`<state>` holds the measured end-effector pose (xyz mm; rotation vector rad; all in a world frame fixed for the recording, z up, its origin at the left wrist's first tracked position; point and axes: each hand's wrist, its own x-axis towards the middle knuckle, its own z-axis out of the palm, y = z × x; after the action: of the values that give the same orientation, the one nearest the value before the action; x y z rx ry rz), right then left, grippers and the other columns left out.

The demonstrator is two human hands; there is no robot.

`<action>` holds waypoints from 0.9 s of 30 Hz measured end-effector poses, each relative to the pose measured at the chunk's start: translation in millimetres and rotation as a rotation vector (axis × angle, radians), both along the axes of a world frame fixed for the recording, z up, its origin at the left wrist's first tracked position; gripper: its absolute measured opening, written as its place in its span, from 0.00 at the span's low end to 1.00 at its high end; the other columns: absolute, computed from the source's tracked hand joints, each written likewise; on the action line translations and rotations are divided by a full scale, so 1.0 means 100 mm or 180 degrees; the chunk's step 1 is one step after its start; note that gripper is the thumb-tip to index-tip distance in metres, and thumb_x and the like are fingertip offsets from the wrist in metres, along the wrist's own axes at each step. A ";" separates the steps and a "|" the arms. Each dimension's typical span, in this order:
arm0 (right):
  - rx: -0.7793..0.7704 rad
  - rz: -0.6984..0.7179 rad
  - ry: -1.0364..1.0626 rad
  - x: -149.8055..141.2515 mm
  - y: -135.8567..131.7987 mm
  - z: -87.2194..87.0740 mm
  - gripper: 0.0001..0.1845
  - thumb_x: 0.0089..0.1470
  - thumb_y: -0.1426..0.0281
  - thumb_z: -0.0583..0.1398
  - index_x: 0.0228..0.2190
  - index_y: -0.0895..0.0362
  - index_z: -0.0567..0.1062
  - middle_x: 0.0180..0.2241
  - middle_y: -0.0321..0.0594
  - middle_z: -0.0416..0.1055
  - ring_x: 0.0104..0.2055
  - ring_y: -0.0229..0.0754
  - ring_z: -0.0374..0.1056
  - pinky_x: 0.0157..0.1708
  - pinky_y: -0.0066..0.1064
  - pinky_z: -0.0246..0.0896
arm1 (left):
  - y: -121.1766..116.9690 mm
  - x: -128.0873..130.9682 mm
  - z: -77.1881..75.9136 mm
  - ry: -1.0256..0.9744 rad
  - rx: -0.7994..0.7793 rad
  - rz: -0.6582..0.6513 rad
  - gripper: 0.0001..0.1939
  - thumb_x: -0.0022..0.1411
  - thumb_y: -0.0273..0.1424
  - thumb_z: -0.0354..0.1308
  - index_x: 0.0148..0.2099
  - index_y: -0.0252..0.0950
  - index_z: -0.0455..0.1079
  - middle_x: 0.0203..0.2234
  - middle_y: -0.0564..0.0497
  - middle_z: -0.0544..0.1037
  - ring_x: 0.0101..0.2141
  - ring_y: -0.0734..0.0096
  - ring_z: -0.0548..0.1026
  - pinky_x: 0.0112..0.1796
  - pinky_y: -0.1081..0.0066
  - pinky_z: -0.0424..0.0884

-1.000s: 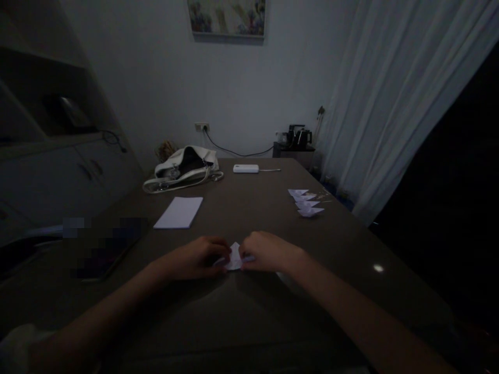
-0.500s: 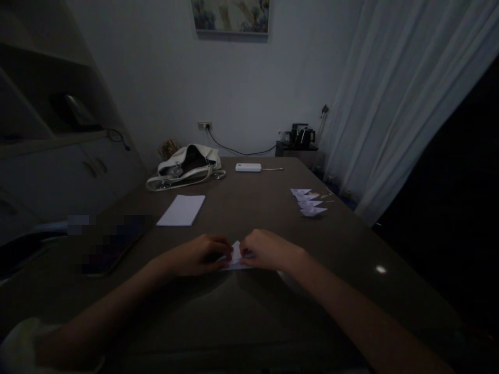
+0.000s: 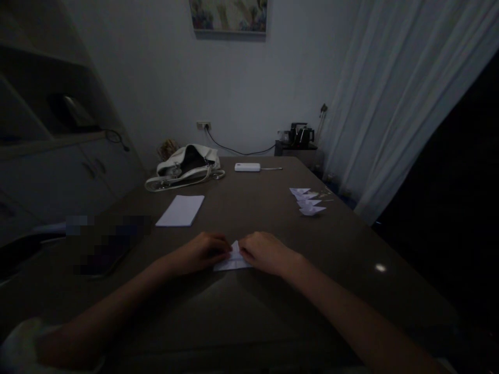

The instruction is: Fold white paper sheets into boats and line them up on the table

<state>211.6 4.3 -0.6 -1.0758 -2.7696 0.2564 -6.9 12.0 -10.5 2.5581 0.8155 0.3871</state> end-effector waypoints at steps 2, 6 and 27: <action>-0.0029 -0.0008 0.0149 0.01 0.00 -0.03 0.07 0.56 0.72 0.56 0.30 0.59 0.74 0.30 0.41 0.74 0.31 0.38 0.68 0.31 0.26 0.55 | 0.01 0.01 -0.01 -0.0029 -0.0060 0.0065 0.10 0.64 0.30 0.50 0.41 0.32 0.72 0.36 0.46 0.74 0.33 0.71 0.72 0.35 0.75 0.65; -0.0134 -0.0125 0.0482 0.02 0.02 -0.11 0.05 0.55 0.72 0.59 0.29 0.59 0.74 0.30 0.40 0.74 0.32 0.38 0.68 0.31 0.26 0.55 | 0.02 0.02 -0.01 -0.0132 -0.0194 0.0205 0.10 0.64 0.29 0.51 0.40 0.33 0.73 0.34 0.47 0.74 0.33 0.72 0.72 0.33 0.76 0.65; -0.0150 -0.0374 0.1042 0.00 0.06 -0.35 0.03 0.52 0.78 0.60 0.28 0.59 0.72 0.30 0.37 0.66 0.33 0.36 0.63 0.33 0.25 0.55 | 0.07 0.08 -0.18 -0.0351 -0.0102 0.0487 0.12 0.56 0.20 0.56 0.43 0.34 0.71 0.32 0.51 0.73 0.30 0.74 0.69 0.32 0.77 0.62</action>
<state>211.5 10.5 -35.2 -1.0921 -2.4142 0.4412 0.7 18.6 -28.0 2.4285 0.9708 0.5524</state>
